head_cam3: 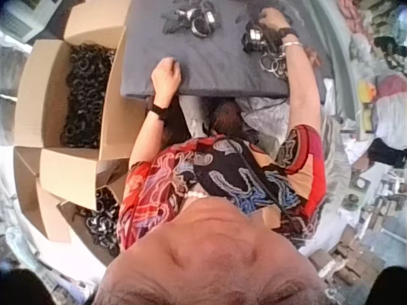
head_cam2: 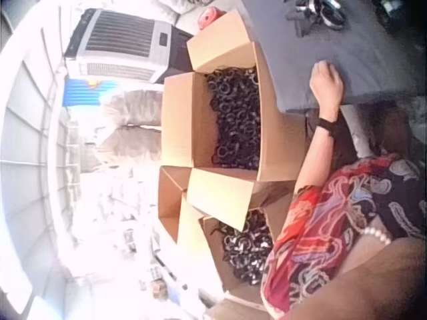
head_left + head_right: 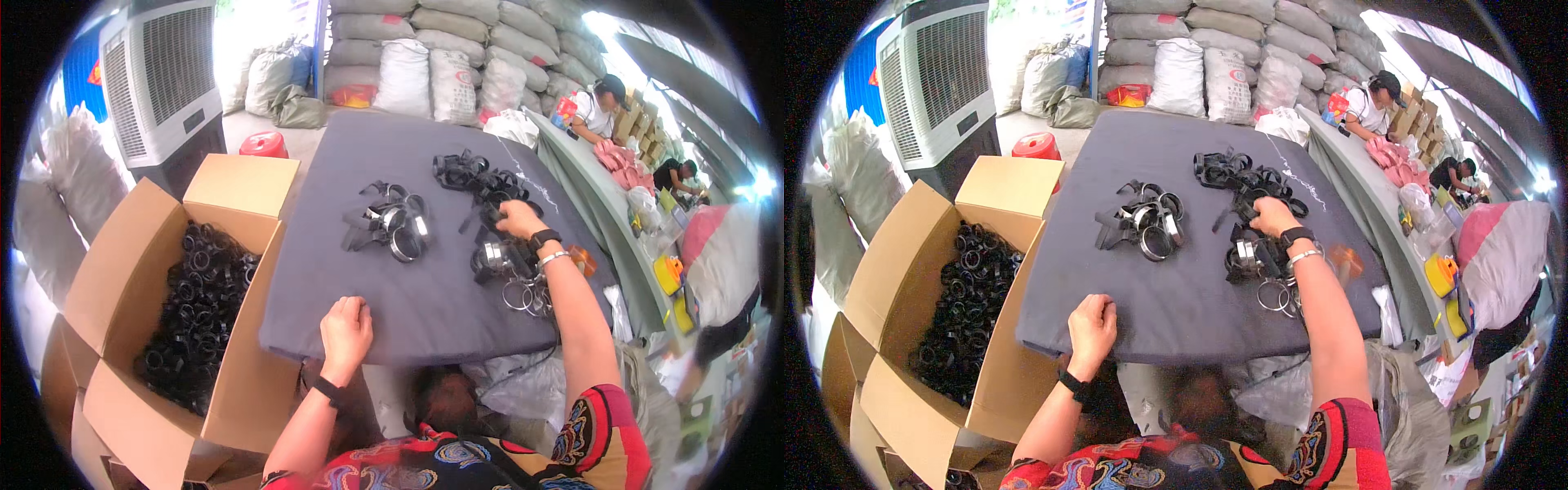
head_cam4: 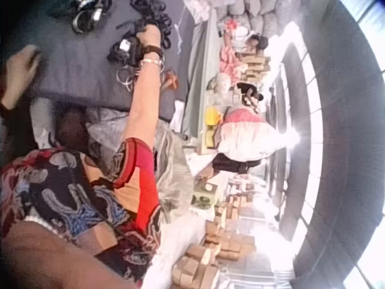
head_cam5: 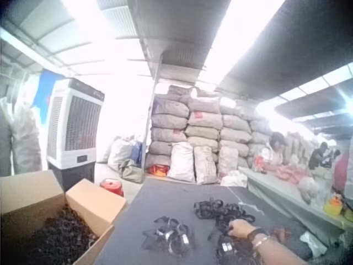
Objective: Assembling plastic and metal ring components using a rubber mallet to secure them together.
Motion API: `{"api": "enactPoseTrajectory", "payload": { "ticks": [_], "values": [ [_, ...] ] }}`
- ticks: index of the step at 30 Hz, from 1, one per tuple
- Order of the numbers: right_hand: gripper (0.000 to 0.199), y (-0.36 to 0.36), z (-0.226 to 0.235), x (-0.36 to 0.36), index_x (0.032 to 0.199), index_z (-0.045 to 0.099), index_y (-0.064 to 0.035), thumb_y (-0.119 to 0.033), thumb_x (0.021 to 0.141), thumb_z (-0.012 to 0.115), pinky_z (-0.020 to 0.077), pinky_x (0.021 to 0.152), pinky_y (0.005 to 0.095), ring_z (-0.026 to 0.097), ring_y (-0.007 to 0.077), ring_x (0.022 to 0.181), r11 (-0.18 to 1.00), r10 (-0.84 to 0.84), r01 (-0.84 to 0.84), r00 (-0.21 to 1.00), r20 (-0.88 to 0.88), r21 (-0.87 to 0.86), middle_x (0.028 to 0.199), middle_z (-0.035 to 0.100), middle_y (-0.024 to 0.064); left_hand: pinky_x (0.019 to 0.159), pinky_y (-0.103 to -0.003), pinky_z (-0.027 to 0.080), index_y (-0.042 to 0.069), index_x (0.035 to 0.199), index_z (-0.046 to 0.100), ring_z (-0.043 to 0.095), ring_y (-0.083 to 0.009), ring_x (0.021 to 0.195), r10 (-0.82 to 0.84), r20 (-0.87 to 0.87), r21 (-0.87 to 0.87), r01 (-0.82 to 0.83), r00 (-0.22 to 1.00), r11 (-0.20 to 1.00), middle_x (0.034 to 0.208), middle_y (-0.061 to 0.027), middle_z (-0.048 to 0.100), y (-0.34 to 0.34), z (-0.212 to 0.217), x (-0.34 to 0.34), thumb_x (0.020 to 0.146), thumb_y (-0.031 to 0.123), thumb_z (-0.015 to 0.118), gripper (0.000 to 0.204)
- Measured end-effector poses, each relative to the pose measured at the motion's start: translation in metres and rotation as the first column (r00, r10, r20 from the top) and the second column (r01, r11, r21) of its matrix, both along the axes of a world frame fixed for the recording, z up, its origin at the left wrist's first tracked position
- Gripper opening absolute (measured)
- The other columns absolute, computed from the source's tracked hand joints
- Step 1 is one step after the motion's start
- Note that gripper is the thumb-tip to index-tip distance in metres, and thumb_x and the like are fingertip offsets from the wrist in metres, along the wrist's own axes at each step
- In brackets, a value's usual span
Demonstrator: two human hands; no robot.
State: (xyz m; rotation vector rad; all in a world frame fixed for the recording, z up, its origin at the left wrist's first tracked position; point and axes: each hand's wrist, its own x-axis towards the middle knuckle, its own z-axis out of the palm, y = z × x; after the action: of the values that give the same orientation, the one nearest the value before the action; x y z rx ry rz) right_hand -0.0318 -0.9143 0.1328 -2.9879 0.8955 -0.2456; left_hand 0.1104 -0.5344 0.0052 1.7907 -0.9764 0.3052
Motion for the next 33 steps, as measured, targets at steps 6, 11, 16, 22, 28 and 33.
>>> {"api": "enactPoseTrajectory", "payload": {
  "ticks": [6, 11, 16, 22, 28, 33],
  "values": [
    [0.027, 0.126, 0.027, -0.012, 0.086, 0.058, 0.0008, -0.020, 0.072, 0.070, 0.0473, 0.070, 0.0433, 0.060, 0.0373, 0.081, 0.926, 0.304, -0.357, 0.897, 0.321, 0.121, 0.084, 0.060, 0.0192, 0.070, -0.035, 0.050, 0.001, 0.099, 0.064, 0.065, -0.0250, 0.079, -0.103, -0.270, 0.023, 0.113, 0.957, 0.993, 0.089, -0.0124, 0.067, 0.008, -0.003, 0.004, 0.086, 0.018, 0.062, 0.022],
    [0.025, 0.225, -0.031, -0.033, 0.090, 0.057, -0.0042, -0.022, 0.076, 0.069, 0.0482, 0.070, 0.0463, 0.061, 0.0378, 0.082, 0.829, 0.507, -0.533, 0.844, 0.175, 0.170, 0.085, 0.061, 0.0158, 0.068, -0.033, 0.048, -0.004, 0.097, 0.064, 0.061, -0.0157, 0.076, -0.444, -0.437, -0.234, 0.378, 0.782, 0.896, 0.080, -0.0077, 0.066, 0.018, 0.010, -0.023, 0.092, 0.024, 0.059, 0.029],
    [0.026, 0.250, -0.045, -0.056, 0.091, 0.057, -0.0040, -0.024, 0.079, 0.067, 0.0495, 0.070, 0.0460, 0.061, 0.0380, 0.081, 0.796, 0.495, -0.541, 0.840, 0.222, 0.270, 0.087, 0.060, 0.0148, 0.057, -0.026, 0.044, 0.002, 0.076, 0.059, 0.054, -0.0123, 0.057, -0.533, -0.780, -0.286, 0.571, 0.327, 0.770, 0.064, -0.0022, 0.058, 0.044, -0.002, -0.053, 0.095, 0.021, 0.054, 0.027],
    [0.013, 0.175, -0.072, -0.089, 0.080, 0.064, 0.0002, -0.012, 0.076, 0.061, 0.0537, 0.061, 0.0435, 0.065, 0.0343, 0.072, 0.961, -0.079, 0.091, 0.995, 0.055, -0.260, 0.082, 0.062, 0.0188, 0.056, -0.026, 0.041, 0.005, 0.070, 0.057, 0.051, -0.0100, 0.057, -0.420, -0.810, -0.281, 0.358, 0.409, 0.890, 0.063, -0.0005, 0.055, 0.069, -0.027, -0.049, 0.094, 0.018, 0.054, 0.027],
    [0.010, 0.150, -0.099, -0.105, 0.080, 0.063, -0.0014, -0.008, 0.078, 0.056, 0.0531, 0.060, 0.0433, 0.066, 0.0335, 0.071, 0.950, -0.091, 0.084, 0.996, -0.007, -0.301, 0.081, 0.062, 0.0173, 0.062, -0.025, 0.043, 0.004, 0.072, 0.057, 0.052, -0.0095, 0.062, -0.397, -0.795, -0.301, 0.272, 0.458, 0.914, 0.065, -0.0006, 0.056, 0.082, -0.039, -0.042, 0.094, 0.018, 0.055, 0.026],
    [0.007, 0.202, -0.081, -0.091, 0.082, 0.059, -0.0037, -0.010, 0.080, 0.059, 0.0511, 0.065, 0.0456, 0.063, 0.0361, 0.075, 0.959, 0.281, -0.280, 0.960, 0.010, -0.039, 0.084, 0.060, 0.0158, 0.066, -0.025, 0.044, 0.002, 0.076, 0.060, 0.055, -0.0093, 0.066, -0.362, -0.771, -0.265, 0.252, 0.524, 0.931, 0.068, -0.0006, 0.059, 0.088, -0.047, -0.036, 0.094, 0.017, 0.055, 0.024]
  ]
}}
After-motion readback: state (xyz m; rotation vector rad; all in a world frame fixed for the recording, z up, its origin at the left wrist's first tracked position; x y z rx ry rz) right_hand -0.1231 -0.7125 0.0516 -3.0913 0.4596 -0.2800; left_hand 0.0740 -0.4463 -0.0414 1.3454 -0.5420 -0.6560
